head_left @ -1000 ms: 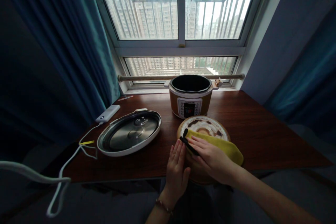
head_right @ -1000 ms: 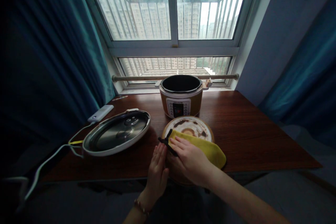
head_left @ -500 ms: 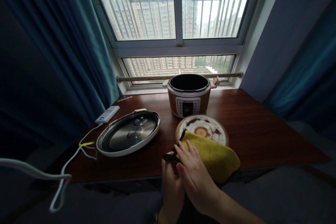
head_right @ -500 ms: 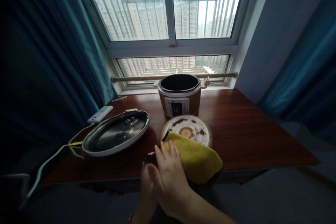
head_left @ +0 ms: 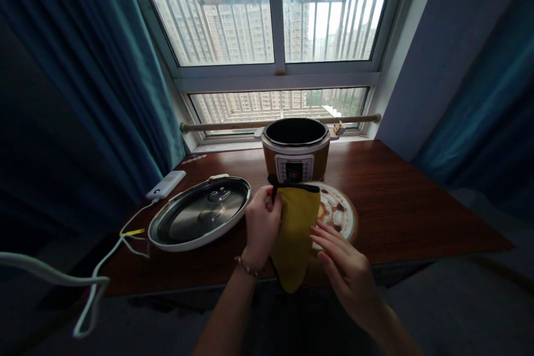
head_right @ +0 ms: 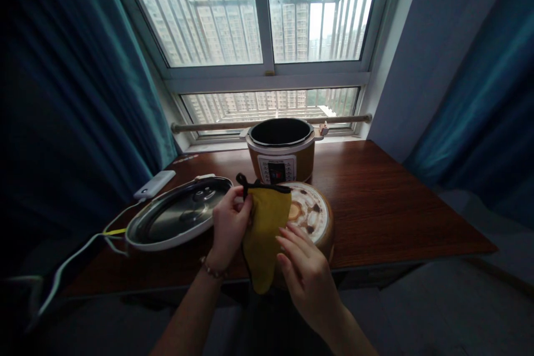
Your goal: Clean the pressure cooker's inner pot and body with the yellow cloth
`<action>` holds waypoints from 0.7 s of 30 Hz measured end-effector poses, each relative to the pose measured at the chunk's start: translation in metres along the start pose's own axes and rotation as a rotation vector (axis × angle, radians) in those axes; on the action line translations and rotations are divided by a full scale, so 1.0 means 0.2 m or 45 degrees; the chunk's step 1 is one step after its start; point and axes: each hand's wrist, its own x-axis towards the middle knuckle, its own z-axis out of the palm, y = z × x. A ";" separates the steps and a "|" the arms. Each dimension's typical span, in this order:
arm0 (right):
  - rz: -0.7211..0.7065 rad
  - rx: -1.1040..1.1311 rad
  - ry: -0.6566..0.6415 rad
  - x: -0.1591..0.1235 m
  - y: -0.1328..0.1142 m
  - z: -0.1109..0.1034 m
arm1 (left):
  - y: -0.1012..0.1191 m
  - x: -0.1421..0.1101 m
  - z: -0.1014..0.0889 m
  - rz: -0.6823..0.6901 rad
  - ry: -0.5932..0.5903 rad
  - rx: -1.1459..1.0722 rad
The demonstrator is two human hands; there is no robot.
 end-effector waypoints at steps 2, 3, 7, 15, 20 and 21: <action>-0.021 -0.055 0.062 -0.01 0.03 0.00 | 0.05 0.08 0.07 0.106 -0.097 -0.018; -0.020 -0.082 0.096 -0.02 0.05 0.00 | 0.06 0.11 0.10 0.173 -0.182 -0.043; 0.072 -0.211 0.283 -0.05 0.16 0.00 | 0.08 0.13 0.17 0.549 -0.714 -0.031; 0.373 -0.192 0.451 -0.11 0.35 0.10 | 0.02 0.07 0.20 0.780 -1.032 0.317; 0.404 -0.144 0.501 -0.11 0.36 0.13 | -0.07 0.20 0.27 0.527 -0.889 0.211; 0.408 -0.137 0.504 -0.11 0.35 0.13 | -0.10 0.23 0.28 0.417 -0.856 0.089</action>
